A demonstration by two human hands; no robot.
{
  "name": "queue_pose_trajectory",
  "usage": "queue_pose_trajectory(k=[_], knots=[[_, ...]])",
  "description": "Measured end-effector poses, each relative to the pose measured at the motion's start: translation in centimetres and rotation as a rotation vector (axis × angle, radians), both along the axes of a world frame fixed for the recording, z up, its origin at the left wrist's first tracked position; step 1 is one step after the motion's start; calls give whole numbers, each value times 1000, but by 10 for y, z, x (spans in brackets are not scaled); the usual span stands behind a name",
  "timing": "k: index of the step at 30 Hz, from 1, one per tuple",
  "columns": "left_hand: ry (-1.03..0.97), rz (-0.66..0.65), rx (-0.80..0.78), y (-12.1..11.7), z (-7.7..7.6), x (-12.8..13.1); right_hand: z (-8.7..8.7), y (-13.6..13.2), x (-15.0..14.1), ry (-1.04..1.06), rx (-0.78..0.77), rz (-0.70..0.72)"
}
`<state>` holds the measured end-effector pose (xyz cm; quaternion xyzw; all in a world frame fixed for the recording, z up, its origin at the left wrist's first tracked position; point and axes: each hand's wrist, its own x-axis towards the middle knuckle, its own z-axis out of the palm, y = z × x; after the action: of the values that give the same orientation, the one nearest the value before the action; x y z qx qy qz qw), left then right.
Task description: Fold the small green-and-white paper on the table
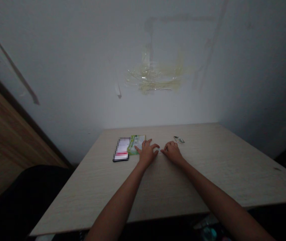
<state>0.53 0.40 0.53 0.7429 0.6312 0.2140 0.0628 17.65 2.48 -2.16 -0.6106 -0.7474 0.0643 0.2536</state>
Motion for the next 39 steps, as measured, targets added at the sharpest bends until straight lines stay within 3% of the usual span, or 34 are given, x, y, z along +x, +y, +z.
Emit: queue_pose_trajectory(k=[6, 13, 30, 34, 39], knots=[[46, -63, -5, 3, -4, -5, -5, 0, 5, 53, 39, 51], [68, -151, 18, 1, 0, -9, 1, -5, 12, 136, 77, 208], [14, -126, 58, -9, 0, -5, 1, 1, 14, 169, 96, 202], [9, -104, 82, -10, 1, 0, 3, 0, 13, 287, 85, 240], [-16, -54, 64, -12, 0, 2, 4, -5, 12, 538, 32, 183]])
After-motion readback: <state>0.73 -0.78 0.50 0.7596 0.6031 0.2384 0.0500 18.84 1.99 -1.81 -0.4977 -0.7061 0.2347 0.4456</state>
